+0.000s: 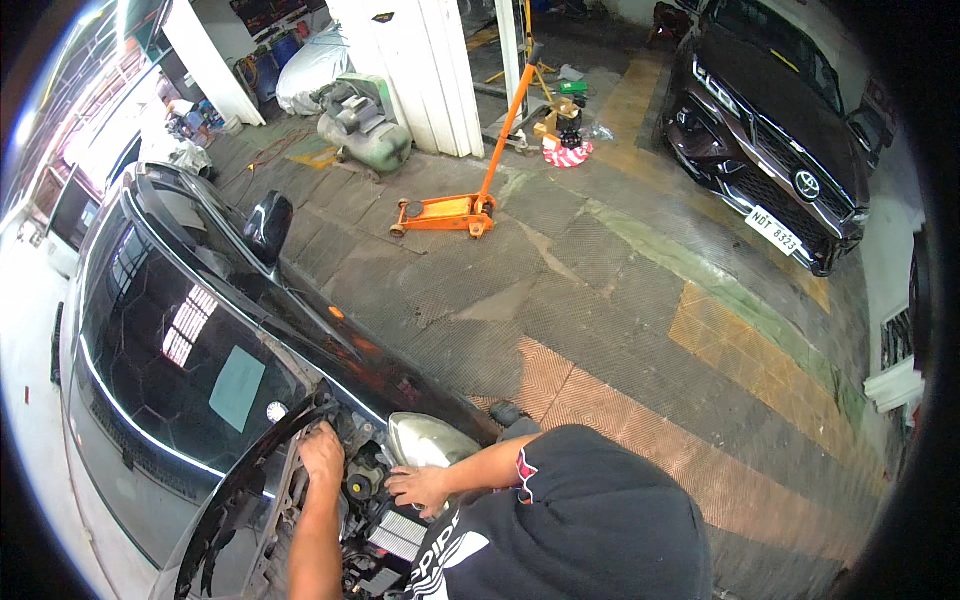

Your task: The person works on the engine bay of a black car with the hood open. They use a wrench to loosen and tighten bolts on a component near the front of the engine. The person removes a metal bracket, places it on the floor, and then retrieves a socket wrench to continue working on the engine components.

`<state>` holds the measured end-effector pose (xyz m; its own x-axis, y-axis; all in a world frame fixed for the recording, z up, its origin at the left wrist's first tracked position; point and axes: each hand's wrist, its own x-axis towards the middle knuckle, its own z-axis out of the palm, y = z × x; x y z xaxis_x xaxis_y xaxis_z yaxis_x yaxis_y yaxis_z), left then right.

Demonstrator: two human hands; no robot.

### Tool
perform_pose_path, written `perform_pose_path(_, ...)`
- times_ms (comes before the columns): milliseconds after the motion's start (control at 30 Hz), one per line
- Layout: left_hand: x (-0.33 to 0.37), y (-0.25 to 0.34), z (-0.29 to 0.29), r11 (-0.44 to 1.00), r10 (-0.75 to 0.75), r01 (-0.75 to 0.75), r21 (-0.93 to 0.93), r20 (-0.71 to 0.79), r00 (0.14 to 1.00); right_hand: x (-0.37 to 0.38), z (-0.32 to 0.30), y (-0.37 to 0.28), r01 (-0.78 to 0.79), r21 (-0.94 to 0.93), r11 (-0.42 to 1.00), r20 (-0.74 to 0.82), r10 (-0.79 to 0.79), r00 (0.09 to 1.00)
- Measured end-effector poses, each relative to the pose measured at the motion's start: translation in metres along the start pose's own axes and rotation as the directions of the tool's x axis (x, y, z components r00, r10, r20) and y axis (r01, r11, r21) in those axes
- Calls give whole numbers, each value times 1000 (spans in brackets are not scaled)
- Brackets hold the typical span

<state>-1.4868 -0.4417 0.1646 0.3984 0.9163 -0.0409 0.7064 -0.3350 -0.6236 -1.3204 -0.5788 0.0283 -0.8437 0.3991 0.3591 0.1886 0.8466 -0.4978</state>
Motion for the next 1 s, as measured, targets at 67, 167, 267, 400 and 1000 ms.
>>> perform_pose_path(67, 2, -7, 2, 994, -22, 22, -108, 1, 1000, 13, -6, -4, 9, 180, 984, -221, 32, 975)
perform_pose_path(167, 5, -17, 5, 981, -112, 120, -149, 61, 992, 58, -4, 2, -165, 581, 797, -290, 392, 873)
perform_pose_path(267, 4, -14, 7, 895, -225, 298, -332, 242, 944, 117, 4, 44, -476, 835, 276, 53, 821, 569)
perform_pose_path(400, -2, -2, 4, 748, -301, 460, -478, 373, 878, 159, 13, 87, 32, 999, 8, -22, 878, 477)
perform_pose_path(1000, 0, -4, 26, 944, -132, 139, -298, 44, 990, 188, 32, 154, -531, 781, 328, -200, 938, 284)
